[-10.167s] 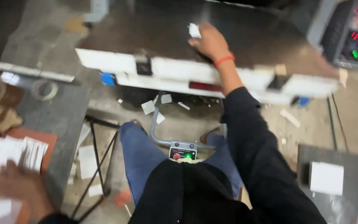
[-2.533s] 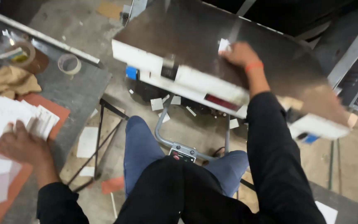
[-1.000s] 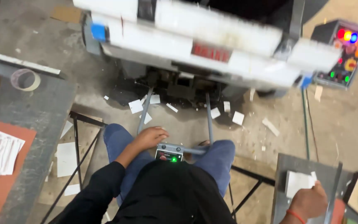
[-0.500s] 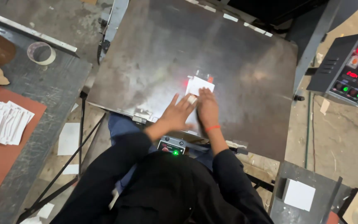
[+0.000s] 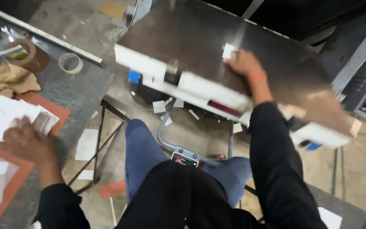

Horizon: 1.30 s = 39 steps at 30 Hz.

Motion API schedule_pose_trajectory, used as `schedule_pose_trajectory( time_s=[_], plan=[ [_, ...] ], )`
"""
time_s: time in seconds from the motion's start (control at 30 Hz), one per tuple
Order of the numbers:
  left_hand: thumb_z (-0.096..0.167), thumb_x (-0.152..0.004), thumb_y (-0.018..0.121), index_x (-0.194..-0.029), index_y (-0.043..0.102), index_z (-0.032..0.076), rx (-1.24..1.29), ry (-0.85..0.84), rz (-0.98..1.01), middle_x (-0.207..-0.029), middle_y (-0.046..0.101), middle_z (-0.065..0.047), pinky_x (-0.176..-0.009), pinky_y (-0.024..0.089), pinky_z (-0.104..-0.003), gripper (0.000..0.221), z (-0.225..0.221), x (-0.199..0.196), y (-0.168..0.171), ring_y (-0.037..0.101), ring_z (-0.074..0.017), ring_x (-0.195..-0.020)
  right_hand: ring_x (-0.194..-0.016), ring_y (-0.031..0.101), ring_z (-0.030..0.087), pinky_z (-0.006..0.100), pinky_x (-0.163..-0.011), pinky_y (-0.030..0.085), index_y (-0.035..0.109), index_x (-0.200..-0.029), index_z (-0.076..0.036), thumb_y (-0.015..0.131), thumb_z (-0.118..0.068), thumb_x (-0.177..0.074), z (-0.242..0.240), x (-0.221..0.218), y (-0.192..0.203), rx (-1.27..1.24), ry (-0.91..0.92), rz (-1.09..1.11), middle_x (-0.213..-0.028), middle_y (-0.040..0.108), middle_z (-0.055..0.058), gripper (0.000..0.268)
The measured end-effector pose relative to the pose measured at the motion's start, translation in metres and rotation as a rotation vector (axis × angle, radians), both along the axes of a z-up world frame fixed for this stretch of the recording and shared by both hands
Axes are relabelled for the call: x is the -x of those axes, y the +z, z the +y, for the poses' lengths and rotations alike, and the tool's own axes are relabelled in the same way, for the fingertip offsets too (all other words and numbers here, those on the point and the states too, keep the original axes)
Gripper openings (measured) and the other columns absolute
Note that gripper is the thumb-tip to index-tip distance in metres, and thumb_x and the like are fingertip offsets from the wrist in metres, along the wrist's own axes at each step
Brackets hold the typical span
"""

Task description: The recorder is operating a large industrial press to stamp or process small white paper or cardboard cards.

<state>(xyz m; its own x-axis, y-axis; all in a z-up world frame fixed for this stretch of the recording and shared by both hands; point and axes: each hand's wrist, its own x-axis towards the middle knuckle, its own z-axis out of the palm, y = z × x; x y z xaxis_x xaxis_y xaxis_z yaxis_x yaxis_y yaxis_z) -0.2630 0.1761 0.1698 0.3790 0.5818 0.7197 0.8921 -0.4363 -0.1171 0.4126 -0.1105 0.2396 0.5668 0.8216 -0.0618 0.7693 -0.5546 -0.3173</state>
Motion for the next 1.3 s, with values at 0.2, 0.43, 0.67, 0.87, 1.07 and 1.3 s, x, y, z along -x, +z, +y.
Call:
schedule_pose_trajectory(
  time_s=[0.2, 0.43, 0.67, 0.87, 1.07, 1.3],
  plan=[
    [0.001, -0.096, 0.053, -0.115, 0.068, 0.003, 0.049, -0.079, 0.136, -0.104, 0.058, -0.012, -0.127, 0.017, -0.067, 0.024, 0.024, 0.057, -0.044, 0.058, -0.0304, -0.117, -0.114, 0.068, 0.037, 0.046, -0.099, 0.053, 0.071, -0.123, -0.002, 0.07, -0.017, -0.105, -0.016, 0.081, 0.105, -0.887, 0.024, -0.272, -0.122, 0.073, 0.019, 0.023],
    [0.016, -0.101, 0.061, -0.102, 0.069, 0.003, 0.639, 0.01, 0.051, -0.1, 0.063, -0.02, -0.085, 0.042, -0.048, 0.014, -0.045, -0.054, -0.057, 0.055, -0.0383, -0.096, -0.106, 0.068, 0.036, 0.045, -0.093, 0.054, 0.07, -0.111, -0.004, 0.066, -0.004, -0.092, -0.274, 0.185, -0.075, -0.744, -0.351, -0.352, -0.114, 0.071, 0.017, 0.019],
    [0.029, -0.091, 0.058, -0.099, 0.075, 0.011, 1.461, -1.186, 0.557, -0.103, 0.074, -0.016, -0.085, 0.053, -0.049, 0.026, -0.224, -0.229, -0.147, 0.068, -0.0365, -0.098, -0.099, 0.068, 0.043, 0.049, -0.09, 0.052, 0.076, -0.091, 0.003, 0.084, -0.054, -0.075, -0.551, 0.27, -0.128, 0.443, -1.272, -0.53, -0.094, 0.074, 0.026, 0.06],
    [0.027, -0.089, 0.06, -0.099, 0.073, 0.01, 1.63, -1.23, 0.616, -0.106, 0.072, -0.013, -0.081, 0.054, -0.044, 0.023, -0.241, -0.298, -0.154, 0.07, -0.0336, -0.092, -0.109, 0.073, 0.039, 0.046, -0.096, 0.056, 0.083, -0.102, -0.008, 0.069, -0.069, -0.075, -0.656, 0.248, -0.144, 0.671, -1.098, 0.04, -0.108, 0.079, 0.021, 0.068],
    [0.021, -0.091, 0.064, -0.091, 0.072, 0.006, 1.649, -0.954, 0.131, -0.092, 0.074, -0.014, -0.075, 0.055, -0.037, 0.018, -0.202, -0.273, -0.305, 0.07, -0.0245, -0.083, -0.114, 0.071, 0.037, 0.046, -0.104, 0.051, 0.08, -0.107, -0.005, 0.074, -0.065, -0.072, -0.737, 0.205, -0.212, 0.476, -1.021, 0.295, -0.112, 0.078, 0.021, 0.069],
    [0.017, -0.094, 0.063, -0.096, 0.07, 0.004, 1.725, -1.012, -0.35, -0.092, 0.075, -0.01, -0.075, 0.054, -0.034, 0.015, -0.204, -0.272, -0.223, 0.069, -0.0179, -0.083, -0.096, 0.076, 0.043, 0.048, -0.092, 0.058, 0.081, -0.101, -0.001, 0.07, -0.033, -0.088, -0.636, 0.254, -0.2, 0.611, -1.381, -0.235, -0.095, 0.077, 0.03, 0.036]
  ],
)
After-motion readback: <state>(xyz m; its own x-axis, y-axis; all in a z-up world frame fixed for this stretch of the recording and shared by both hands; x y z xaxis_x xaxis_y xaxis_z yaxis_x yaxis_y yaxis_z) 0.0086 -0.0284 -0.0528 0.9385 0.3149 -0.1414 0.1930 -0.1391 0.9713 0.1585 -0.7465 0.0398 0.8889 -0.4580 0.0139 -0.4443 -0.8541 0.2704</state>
